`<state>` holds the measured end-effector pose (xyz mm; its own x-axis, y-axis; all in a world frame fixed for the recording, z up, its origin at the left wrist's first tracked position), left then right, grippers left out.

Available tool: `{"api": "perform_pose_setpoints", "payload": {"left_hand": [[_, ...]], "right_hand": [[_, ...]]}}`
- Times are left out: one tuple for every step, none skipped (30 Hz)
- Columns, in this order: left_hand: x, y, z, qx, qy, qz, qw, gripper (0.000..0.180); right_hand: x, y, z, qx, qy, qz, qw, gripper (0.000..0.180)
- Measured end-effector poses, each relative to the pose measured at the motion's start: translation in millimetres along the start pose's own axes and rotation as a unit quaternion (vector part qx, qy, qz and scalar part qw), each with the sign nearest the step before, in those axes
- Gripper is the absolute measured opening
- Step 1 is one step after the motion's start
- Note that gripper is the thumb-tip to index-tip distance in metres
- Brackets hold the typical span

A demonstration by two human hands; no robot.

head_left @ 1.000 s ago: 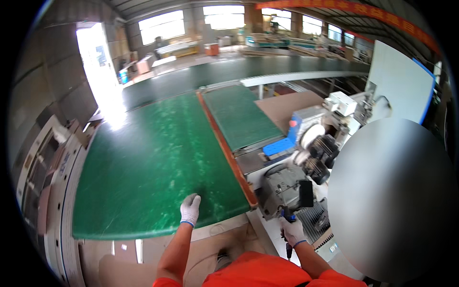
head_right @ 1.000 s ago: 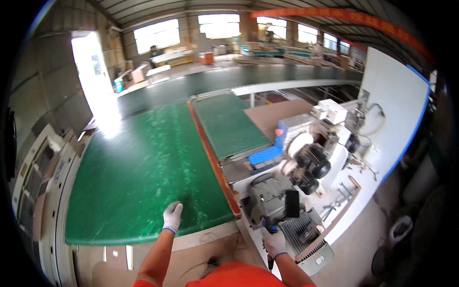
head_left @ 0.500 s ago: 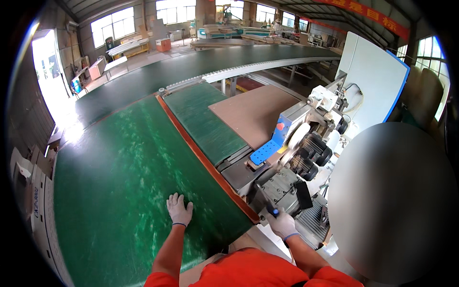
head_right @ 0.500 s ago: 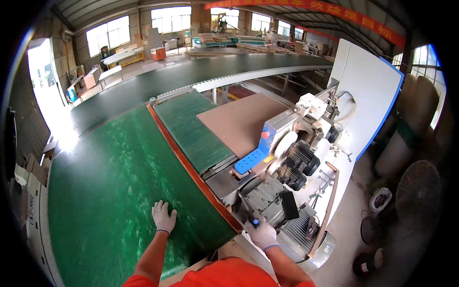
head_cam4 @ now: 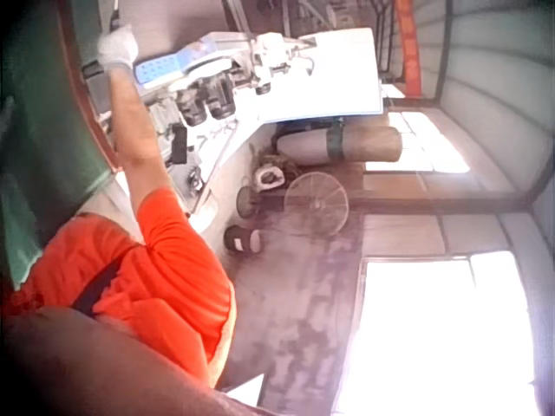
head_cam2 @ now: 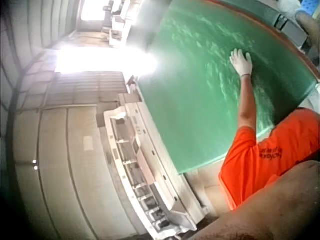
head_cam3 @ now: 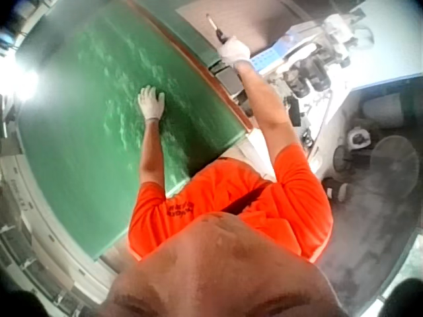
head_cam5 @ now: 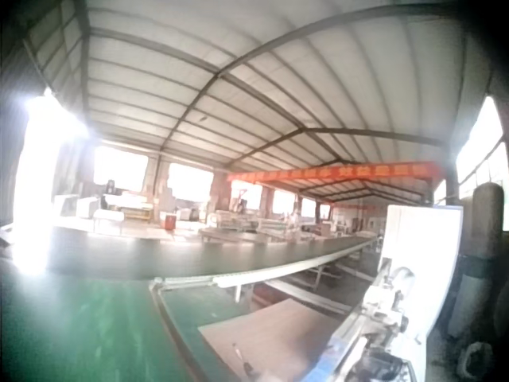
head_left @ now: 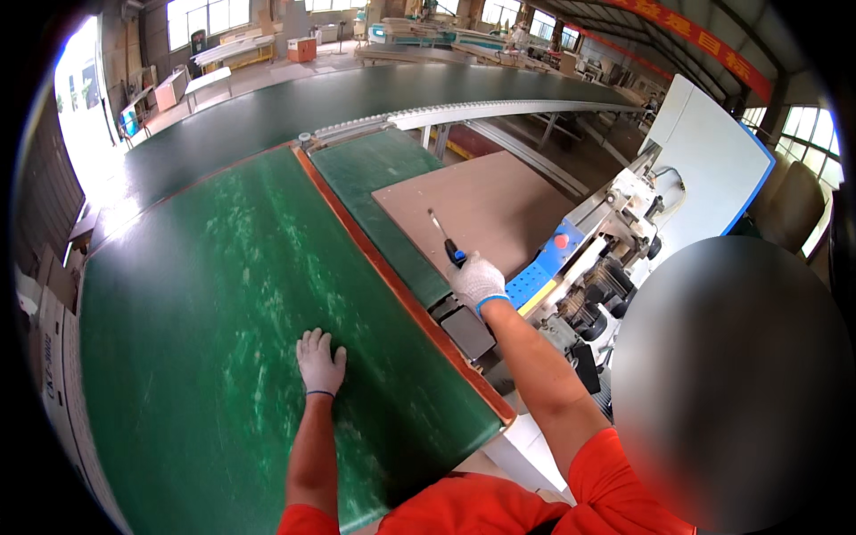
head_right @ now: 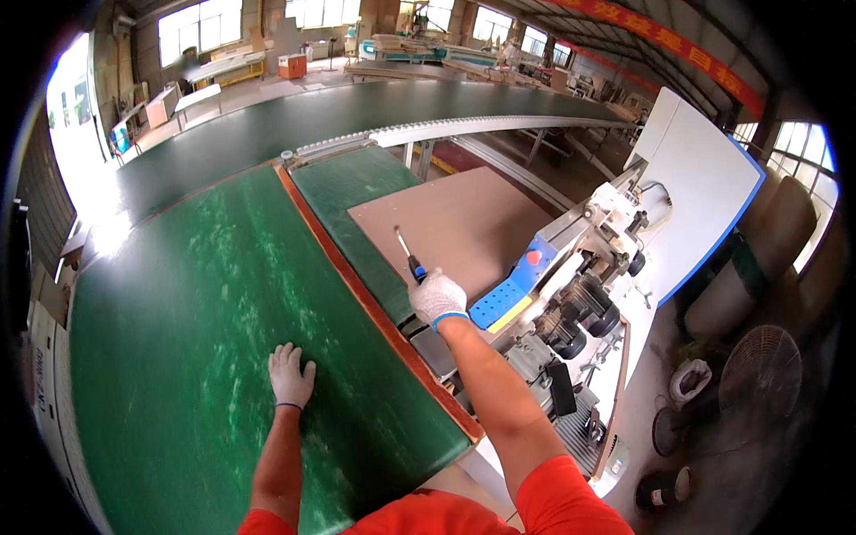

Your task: The person repeatedly picks up large rectangular panels from a conveyor belt and places them onto a processing machine. They use a handheld tool to apply a substance to the panels before moving them to a stack.

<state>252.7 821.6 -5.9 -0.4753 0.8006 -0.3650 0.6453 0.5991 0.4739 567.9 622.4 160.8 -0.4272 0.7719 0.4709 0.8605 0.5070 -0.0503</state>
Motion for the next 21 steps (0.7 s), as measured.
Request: {"api": "perform_pose_setpoints", "payload": {"left_hand": [[6,8,1,0.000,-0.001,-0.001,1.000,0.049],[14,14,0,-0.011,0.004,0.003,1.000,0.047],[28,20,1,-0.016,0.012,-0.003,1.000,0.047],[41,26,3,-0.020,0.018,-0.007,1.000,0.047],[52,33,6,-0.024,0.023,-0.013,0.999,0.047],[60,41,10,-0.025,0.025,-0.017,0.999,0.048],[68,52,14,-0.025,0.026,-0.020,0.999,0.049],[79,62,19,-0.029,0.040,-0.031,0.998,0.050],[89,71,24,-0.030,0.055,-0.044,0.997,0.050],[94,84,31,-0.025,0.070,-0.061,0.995,0.051],[97,100,38,-0.021,0.087,-0.077,0.993,0.053],[93,119,46,-0.018,0.048,-0.076,0.996,0.054],[94,137,52,-0.017,0.014,-0.081,0.996,0.055],[86,159,60,-0.014,0.011,-0.063,0.998,0.056],[77,180,68,-0.013,0.007,-0.043,0.999,0.057],[70,201,77,-0.008,0.018,-0.030,0.999,0.057],[64,223,85,-0.008,0.028,-0.017,0.999,0.057],[61,244,94,0.004,0.024,-0.015,1.000,0.058],[56,262,102,0.012,0.043,-0.008,0.999,0.057],[47,280,111,0.016,0.051,0.006,0.999,0.057],[45,295,119,0.018,0.060,0.016,0.998,0.057]], "right_hand": [[-6,1,3,-0.013,-0.012,0.007,1.000,0.050],[-7,-8,22,0.096,-0.034,-0.010,0.995,0.053],[-10,-27,27,0.145,0.026,-0.006,0.989,0.054],[-23,-35,23,0.092,-0.006,0.010,0.996,0.054],[-39,-42,17,0.040,-0.039,0.025,0.998,0.055],[-67,-52,18,0.026,-0.047,0.051,0.997,0.056],[-99,-64,17,0.012,-0.054,0.078,0.995,0.057],[-127,-77,23,0.033,-0.063,0.107,0.992,0.057],[-138,-98,18,0.028,-0.030,0.110,0.993,0.046],[-145,-126,12,0.060,0.016,0.143,0.988,0.047],[-147,-147,13,0.154,-0.011,0.122,0.980,0.048],[-184,-170,27,0.170,0.070,0.162,0.969,0.045],[-177,-198,29,0.259,0.180,0.207,0.926,0.042],[-192,-212,28,0.237,0.248,0.222,0.913,0.041],[-209,-228,29,0.210,0.315,0.235,0.895,0.039],[-238,-237,21,0.121,0.248,0.278,0.920,0.037],[-266,-245,10,0.029,0.176,0.316,0.932,0.035],[-252,-243,-1,-0.004,0.170,0.302,0.938,0.030],[-246,-258,0,0.028,0.214,0.382,0.899,0.033],[-240,-265,3,0.041,0.259,0.368,0.892,0.035],[-236,-272,9,0.055,0.304,0.348,0.885,0.037]]}}
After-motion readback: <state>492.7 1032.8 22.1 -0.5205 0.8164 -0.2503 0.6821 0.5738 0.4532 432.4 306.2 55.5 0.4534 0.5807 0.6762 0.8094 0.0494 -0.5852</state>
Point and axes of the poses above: each hand's wrist, its own y-axis towards the middle knuckle, its own z-axis out of the palm, x = y × z, the point moved 9 cm from there along y, towards the middle knuckle, and after that the axes turned 3 degrees about z, right-handed, at the moved point
